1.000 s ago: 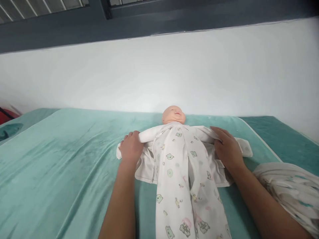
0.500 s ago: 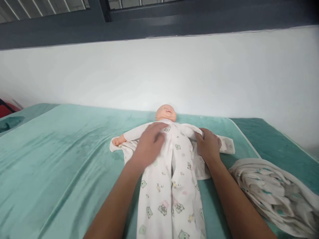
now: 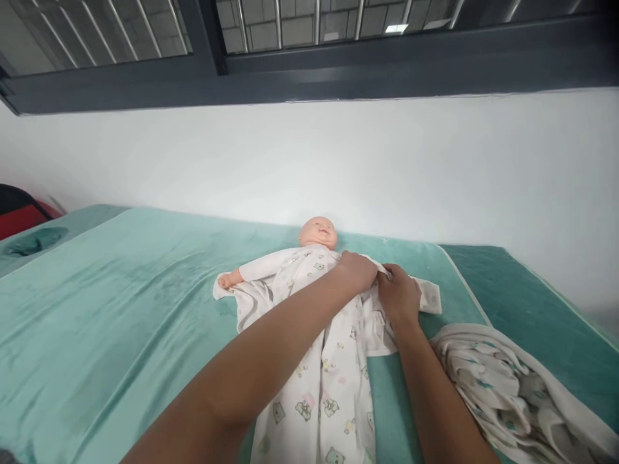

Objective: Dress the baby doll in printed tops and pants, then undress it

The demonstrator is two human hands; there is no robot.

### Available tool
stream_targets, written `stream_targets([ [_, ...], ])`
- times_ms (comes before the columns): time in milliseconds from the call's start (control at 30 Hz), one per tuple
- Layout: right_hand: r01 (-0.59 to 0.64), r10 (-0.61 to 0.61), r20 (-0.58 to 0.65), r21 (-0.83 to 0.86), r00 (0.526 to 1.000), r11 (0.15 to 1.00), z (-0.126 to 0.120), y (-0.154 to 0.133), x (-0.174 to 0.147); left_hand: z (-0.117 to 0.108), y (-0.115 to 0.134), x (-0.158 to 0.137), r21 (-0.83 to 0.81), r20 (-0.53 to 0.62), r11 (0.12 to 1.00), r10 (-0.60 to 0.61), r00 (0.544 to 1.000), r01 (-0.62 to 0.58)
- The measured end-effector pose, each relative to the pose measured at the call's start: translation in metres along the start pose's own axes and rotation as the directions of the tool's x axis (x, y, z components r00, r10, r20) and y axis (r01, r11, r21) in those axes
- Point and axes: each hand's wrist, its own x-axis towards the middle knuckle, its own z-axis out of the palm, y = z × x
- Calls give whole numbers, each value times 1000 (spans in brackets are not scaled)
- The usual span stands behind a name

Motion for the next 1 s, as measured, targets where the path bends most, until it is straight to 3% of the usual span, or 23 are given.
stream_targets([
  [200, -6, 8, 34, -40, 999, 999, -3, -1, 4, 5, -1, 19, 36, 32, 999, -26, 999, 25],
  [400, -41, 43, 55, -33, 998, 999, -10, -3, 5, -2, -5, 9, 81, 11, 996, -45, 999, 44],
  [633, -96, 99, -3, 208, 995, 973, -14, 7, 10, -29, -19, -21, 123, -65, 990, -63, 996, 71],
  [800, -216, 256, 5, 552, 967, 805, -9, 21, 22, -40, -29, -40, 154, -112, 984, -72, 991, 89],
  [1000, -272, 312, 78, 714, 947, 646, -1, 38, 29, -41, -40, -56, 195, -128, 974, -92, 987, 116],
])
